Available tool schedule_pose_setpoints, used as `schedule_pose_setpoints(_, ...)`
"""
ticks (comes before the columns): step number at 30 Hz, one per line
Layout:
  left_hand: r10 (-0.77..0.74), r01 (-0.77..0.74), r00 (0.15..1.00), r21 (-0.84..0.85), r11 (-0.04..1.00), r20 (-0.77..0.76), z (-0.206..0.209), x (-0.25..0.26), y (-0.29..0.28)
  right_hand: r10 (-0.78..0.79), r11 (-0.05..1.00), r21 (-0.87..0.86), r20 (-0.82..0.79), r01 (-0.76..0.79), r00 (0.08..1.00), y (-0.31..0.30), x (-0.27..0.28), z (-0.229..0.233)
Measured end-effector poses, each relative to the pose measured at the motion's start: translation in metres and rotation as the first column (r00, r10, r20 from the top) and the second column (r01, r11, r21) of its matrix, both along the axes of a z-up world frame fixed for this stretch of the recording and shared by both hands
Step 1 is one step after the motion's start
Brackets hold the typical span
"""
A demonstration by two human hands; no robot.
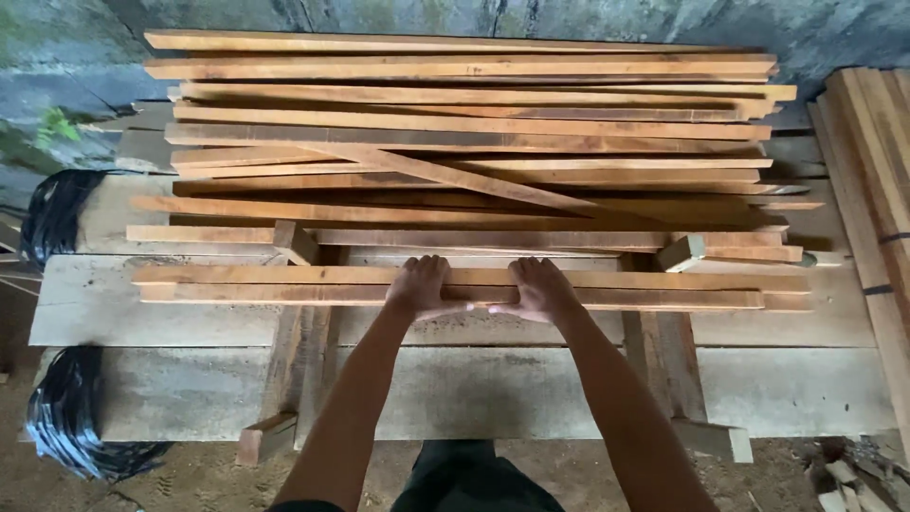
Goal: The recorder is spreading and organizing thin wooden strips onto a rack in a workshop setting.
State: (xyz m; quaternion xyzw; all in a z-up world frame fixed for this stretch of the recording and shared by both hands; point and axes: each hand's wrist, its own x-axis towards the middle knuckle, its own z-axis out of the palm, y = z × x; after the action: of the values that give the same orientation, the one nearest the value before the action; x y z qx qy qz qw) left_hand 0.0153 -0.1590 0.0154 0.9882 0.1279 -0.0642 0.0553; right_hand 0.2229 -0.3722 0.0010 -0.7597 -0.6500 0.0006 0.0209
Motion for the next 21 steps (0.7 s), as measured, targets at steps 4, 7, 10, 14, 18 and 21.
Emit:
schedule_pose_setpoints(4,0.134,-0.096,0.888,-0.107,0.990,0.439,0.009,-0.008,-0.008,0.015,0.997,0.074,0.039,-0.018,0.999,-0.002,-0.003,0.009)
schedule_pose_setpoints(7,0.197,-0.185,0.850,-0.073,0.980,0.488,-0.003,-0.002,-0.006,0.014,0.998,0.056,0.013,-0.014,1.000,-0.001,-0.003,0.011)
schedule_pose_setpoints(10,0.252,-0.243,0.855,-0.079,0.967,0.453,-0.015,0.001,-0.005,-0.002,1.000,0.013,-0.005,0.002,1.000,-0.001,-0.005,0.019)
schedule_pose_setpoints(14,0.390,-0.385,0.816,-0.102,0.917,0.427,-0.014,0.007,-0.007,0.000,1.000,0.019,-0.026,0.000,1.000,-0.003,-0.006,0.019)
schedule_pose_setpoints(18,0.411,-0.398,0.793,-0.129,0.908,0.450,-0.013,0.008,-0.010,0.005,1.000,0.013,0.016,-0.005,1.000,-0.003,-0.005,0.013)
schedule_pose_setpoints(21,0.408,-0.379,0.758,-0.165,0.911,0.509,-0.006,0.007,-0.009,-0.001,1.000,-0.028,0.009,0.001,1.000,-0.001,0.005,-0.008)
